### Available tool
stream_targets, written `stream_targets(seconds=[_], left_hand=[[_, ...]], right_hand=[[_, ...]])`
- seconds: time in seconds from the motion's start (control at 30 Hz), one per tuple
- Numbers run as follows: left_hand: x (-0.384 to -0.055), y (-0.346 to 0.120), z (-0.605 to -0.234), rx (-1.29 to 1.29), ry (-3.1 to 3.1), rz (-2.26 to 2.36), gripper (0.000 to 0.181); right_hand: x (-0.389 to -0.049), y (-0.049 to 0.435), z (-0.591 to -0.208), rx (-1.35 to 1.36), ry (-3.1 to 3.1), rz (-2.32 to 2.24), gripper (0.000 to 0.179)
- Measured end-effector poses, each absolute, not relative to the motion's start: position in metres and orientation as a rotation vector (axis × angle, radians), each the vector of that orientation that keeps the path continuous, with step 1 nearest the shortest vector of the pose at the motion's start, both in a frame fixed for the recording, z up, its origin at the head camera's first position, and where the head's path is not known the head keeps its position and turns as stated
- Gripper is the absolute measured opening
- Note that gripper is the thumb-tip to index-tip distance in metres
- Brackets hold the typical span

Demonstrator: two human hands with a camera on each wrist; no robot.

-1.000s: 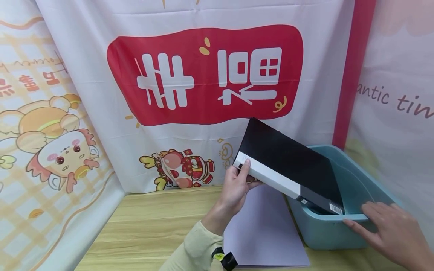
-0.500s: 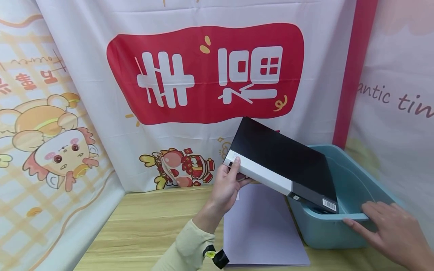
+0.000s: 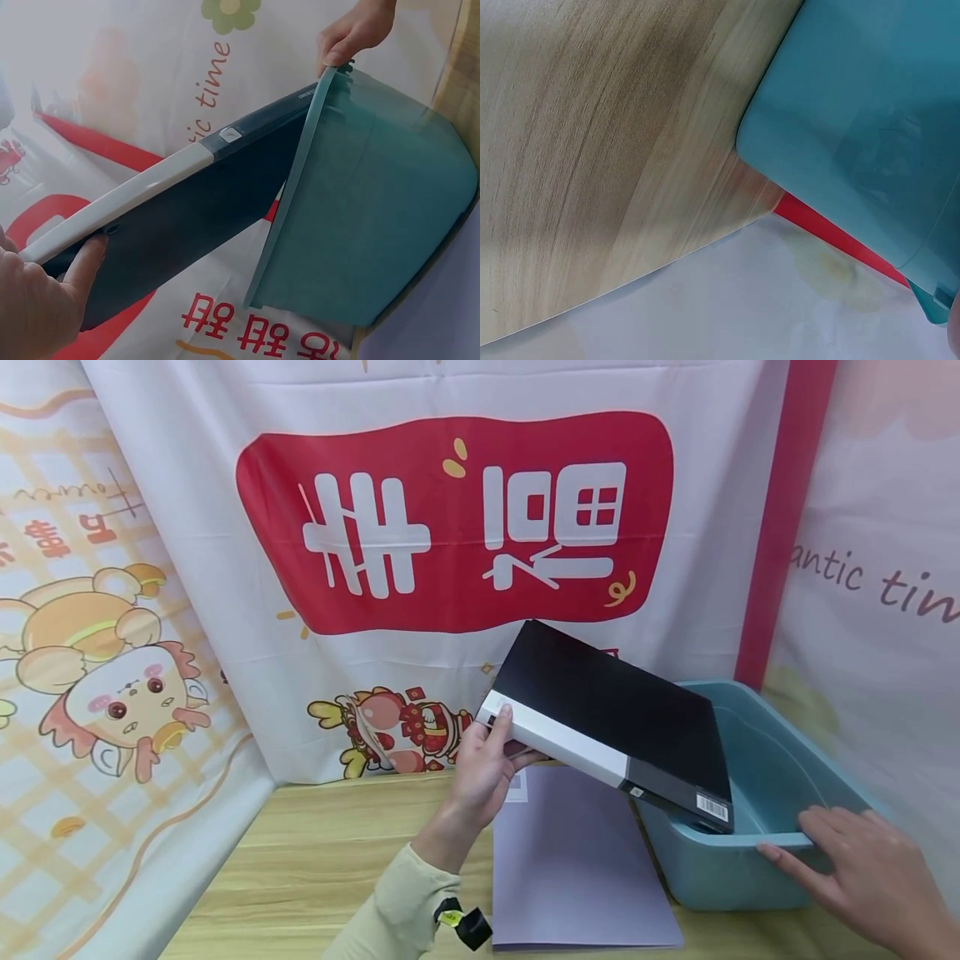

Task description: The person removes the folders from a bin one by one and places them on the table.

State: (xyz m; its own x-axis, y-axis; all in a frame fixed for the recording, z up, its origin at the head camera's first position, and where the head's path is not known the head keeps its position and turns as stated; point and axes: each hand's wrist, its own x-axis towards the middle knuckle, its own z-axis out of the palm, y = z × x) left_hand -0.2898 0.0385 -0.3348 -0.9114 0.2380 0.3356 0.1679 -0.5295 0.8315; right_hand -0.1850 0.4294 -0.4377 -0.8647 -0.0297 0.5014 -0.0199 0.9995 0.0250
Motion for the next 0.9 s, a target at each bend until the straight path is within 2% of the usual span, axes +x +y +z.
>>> stream_targets(seconds=[0.63, 0.9], left_hand=[[-0.297, 0.013, -0.340, 0.539, 1.498, 2.674, 0.042], [-0.303, 0.002, -0.340, 0.497, 1.474, 2.727, 0.038]], right_hand=[[-0.184, 0.427, -0.437, 0.050, -2.608, -0.023, 0.054], [-0.183, 0.428, -0.439, 0.090, -2.564, -0.020, 0.052]])
